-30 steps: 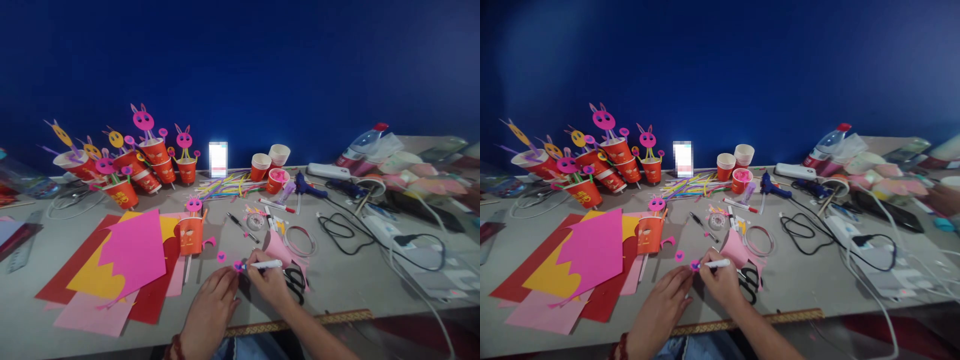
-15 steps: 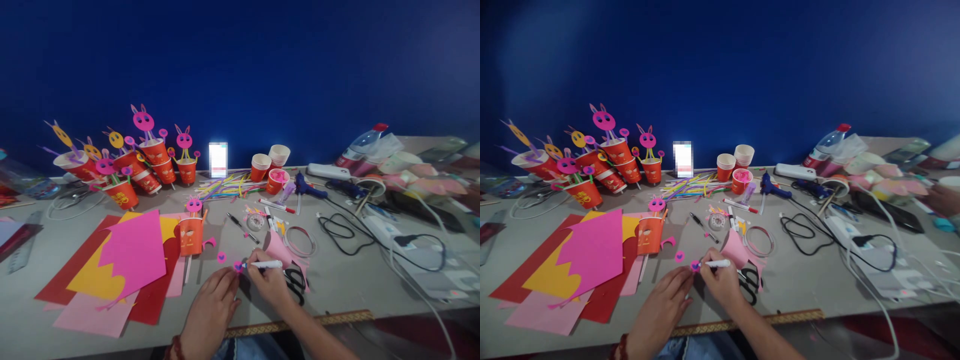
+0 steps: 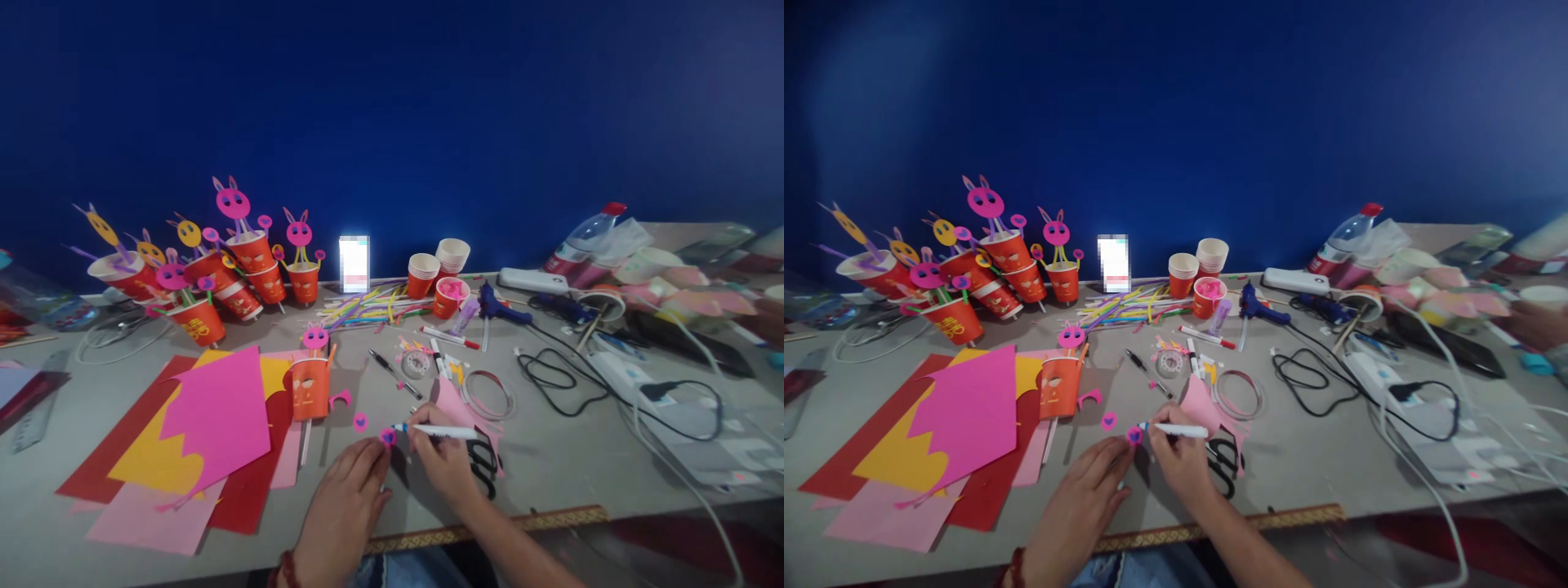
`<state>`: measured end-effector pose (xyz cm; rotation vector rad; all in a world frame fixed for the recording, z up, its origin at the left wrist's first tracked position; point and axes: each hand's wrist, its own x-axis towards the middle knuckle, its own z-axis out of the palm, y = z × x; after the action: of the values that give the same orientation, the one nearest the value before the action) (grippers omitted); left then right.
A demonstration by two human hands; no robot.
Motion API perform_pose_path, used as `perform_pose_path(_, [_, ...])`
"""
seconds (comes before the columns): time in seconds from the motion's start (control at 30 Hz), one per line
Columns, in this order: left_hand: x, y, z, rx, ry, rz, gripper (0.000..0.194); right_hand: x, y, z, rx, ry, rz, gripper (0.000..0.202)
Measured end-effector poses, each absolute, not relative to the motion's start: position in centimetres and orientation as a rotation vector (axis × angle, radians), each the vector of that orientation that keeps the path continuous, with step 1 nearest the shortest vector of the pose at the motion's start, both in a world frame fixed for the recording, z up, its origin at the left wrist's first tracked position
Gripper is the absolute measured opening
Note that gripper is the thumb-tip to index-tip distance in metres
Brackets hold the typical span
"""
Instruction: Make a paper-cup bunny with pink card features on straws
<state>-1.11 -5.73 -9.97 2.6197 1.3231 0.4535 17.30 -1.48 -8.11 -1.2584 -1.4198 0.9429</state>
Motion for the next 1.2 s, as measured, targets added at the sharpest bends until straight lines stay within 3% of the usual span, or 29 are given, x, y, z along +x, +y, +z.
perform_pose_path(0.17, [-1.4, -5.6, -8.7, 2.465, 1.288, 0.668, 0.041, 17.5, -1.8, -7.5, -1.215, -1.376, 0.971, 0.014])
perform_pose_path(0.33, [-1.5, -5.8, -7.0, 2.201, 1.228, 0.874, 0.024, 18.0, -3.7, -6.9, -1.098, -1.344, 1.1, 0.019])
perform_pose_path(0.77, [-0.2, -6.8, -5.4, 2.076, 1.127, 0.673, 0.025, 17.4, -6.3, -5.2, -1.003, -1.377, 1.227, 0.009])
perform_pose_path(0.9, [-0.1, -7.6, -5.2, 2.005, 1.201, 0.549, 0.029, 17.2, -6.8, -5.5, -0.963, -1.304, 1.382, 0.018])
perform_pose_path(1.2, [-1.0, -8.1, -4.2, 2.139, 1.245, 0.471, 0.009, 18.1, -6.8, -3.9, -0.838, -1.355, 1.61, 0.036])
